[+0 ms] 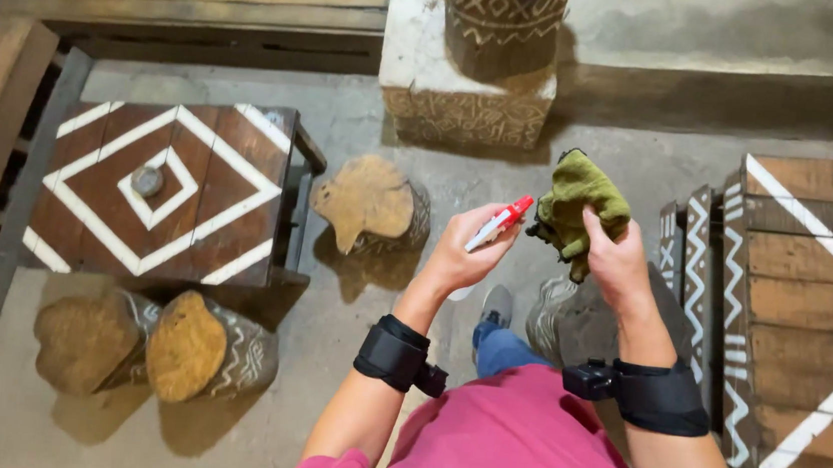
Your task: The person sprays a wooden table with a red-capped spray bottle and wipes the surface with a green cloth. They then walk to a nearby table, place a plastic cup with dark liquid among other cups, return to the first table, pick up a cup with a straw, and place it with the others before resuming wiping.
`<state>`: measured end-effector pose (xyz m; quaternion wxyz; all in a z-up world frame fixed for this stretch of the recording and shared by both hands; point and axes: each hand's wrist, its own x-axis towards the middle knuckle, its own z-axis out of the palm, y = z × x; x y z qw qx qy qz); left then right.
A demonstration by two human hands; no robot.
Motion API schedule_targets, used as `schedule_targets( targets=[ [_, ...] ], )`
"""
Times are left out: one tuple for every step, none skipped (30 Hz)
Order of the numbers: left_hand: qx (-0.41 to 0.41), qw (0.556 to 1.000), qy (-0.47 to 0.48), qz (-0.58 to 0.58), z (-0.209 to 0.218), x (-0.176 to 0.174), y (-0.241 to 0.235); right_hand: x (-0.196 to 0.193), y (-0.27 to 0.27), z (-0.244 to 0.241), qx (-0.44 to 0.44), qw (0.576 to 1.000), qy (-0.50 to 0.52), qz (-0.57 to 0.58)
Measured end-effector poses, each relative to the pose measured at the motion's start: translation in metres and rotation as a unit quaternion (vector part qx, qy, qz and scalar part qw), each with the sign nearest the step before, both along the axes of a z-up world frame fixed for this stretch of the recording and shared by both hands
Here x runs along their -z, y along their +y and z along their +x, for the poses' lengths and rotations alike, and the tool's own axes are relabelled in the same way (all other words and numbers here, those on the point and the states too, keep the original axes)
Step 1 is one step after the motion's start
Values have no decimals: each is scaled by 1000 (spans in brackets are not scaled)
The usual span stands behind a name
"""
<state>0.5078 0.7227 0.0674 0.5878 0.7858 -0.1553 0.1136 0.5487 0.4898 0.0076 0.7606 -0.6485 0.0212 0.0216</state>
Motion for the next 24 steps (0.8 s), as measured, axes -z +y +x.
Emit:
schedule_targets(
  targets=[
    [4,1000,-2,0,19,5,-1,0,0,18,4,1000,-2,0],
    [12,1000,25,4,38,9,-1,-1,-1,36,0,1000,-10,-2],
    [21,999,48,8,58,13,-3,-3,-3,55,-4,1000,-20,-4],
    [26,999,44,8,82,6,-4,-5,-6,78,1,1000,-24,-5],
    [34,999,32,9,99,3,-6,-4,-11,92,2,1000,-27,-15],
    [41,999,19,10,115,-1,-8,-2,-16,106,3,999,-30,-26],
    [50,998,24,12,136,1,-12,-6,-18,123,12,999,-25,-24],
    [51,999,9,4,157,3,-16,-10,-21,140,20,999,-21,-27],
    [54,999,1,-6,169,7,-22,-13,-26,147,29,999,-10,-31],
    [64,998,12,-7,181,2,-24,-11,-28,153,39,999,1,-31],
    [73,996,48,2,197,-4,-29,-11,-33,161,49,998,8,-44],
    [82,993,83,11,213,-9,-34,-12,-37,169,59,997,15,-57],
    [91,993,80,12,229,-9,-39,-12,-39,182,68,996,12,-58],
    [95,993,72,10,244,-9,-44,-13,-41,195,80,994,1,-70],
    [101,993,66,9,257,-8,-48,-13,-42,204,93,992,-7,-83],
    [111,992,65,10,271,-12,-52,-13,-45,214,104,991,-7,-83],
    [130,990,53,6,284,-14,-57,-12,-49,220,118,989,-5,-87],
    [149,988,40,1,296,-16,-63,-10,-52,226,132,987,-2,-91],
    [165,986,41,3,312,-15,-69,-14,-55,236,148,985,0,-90],
    [175,983,54,13,327,-12,-76,-16,-59,245,159,983,-1,-88],
    [188,979,70,25,339,-9,-82,-17,-60,250,174,981,1,-85],
    [208,975,72,29,357,-8,-90,-23,-65,259,193,978,6,-82],
    [246,967,62,13,370,-8,-97,-28,-68,261,209,975,-5,-77],
    [284,957,53,-4,382,-8,-105,-34,-71,263,224,972,-16,-73]
  ],
)
